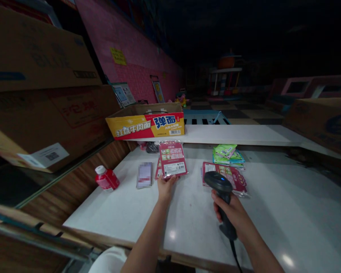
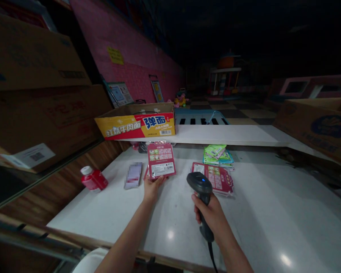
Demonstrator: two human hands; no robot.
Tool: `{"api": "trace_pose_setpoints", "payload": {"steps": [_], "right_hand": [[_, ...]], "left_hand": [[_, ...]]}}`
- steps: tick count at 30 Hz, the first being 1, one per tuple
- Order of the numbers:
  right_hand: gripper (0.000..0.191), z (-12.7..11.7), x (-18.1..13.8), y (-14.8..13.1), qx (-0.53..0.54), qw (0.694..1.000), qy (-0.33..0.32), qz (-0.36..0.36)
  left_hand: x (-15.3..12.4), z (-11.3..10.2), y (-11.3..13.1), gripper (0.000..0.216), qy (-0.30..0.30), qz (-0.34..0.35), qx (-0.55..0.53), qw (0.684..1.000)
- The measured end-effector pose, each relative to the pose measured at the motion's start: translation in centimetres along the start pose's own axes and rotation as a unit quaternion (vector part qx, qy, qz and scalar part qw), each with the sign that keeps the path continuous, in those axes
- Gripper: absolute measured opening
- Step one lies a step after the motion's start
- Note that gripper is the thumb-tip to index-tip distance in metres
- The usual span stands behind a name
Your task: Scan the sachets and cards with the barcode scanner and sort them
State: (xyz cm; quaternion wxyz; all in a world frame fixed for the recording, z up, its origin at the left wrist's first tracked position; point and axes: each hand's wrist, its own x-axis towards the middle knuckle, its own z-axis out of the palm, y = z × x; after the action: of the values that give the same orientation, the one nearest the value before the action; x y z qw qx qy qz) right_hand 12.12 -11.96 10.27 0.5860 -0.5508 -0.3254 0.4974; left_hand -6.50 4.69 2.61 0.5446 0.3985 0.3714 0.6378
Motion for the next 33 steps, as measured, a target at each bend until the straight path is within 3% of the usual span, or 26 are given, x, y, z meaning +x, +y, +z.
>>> {"api": "trace_pose_setpoints", "payload": {"steps": [5,10,23,33], "right_hand": [[0.041,2.5,1.0,0.4,-0.012,1.0,-0.023,0.01],[0.037,3.5,1.5,0.5,-0.023,0.999,-0.037,0.019],[0.04,3.5,1.2,0.5,-0.007,0.999,-0.023,0.023],[0.043,2.5,0.1,0.8,0.001,1.0,-0.01,0.01]], "left_hand": [[-0.5,0.0,0.0,0.049,-0.015,0.019,0.017,1.0],[-0.7,0.2,0.1,0.046,-0.012,0.023,0.02,0.999],[-0.2,-0.5,-0.8,0.048,-0.005,0.016,0.012,1.0],[-0.1,-0.6,-0.4,0.05,0.038,0.011,-0.042,0.998]]}}
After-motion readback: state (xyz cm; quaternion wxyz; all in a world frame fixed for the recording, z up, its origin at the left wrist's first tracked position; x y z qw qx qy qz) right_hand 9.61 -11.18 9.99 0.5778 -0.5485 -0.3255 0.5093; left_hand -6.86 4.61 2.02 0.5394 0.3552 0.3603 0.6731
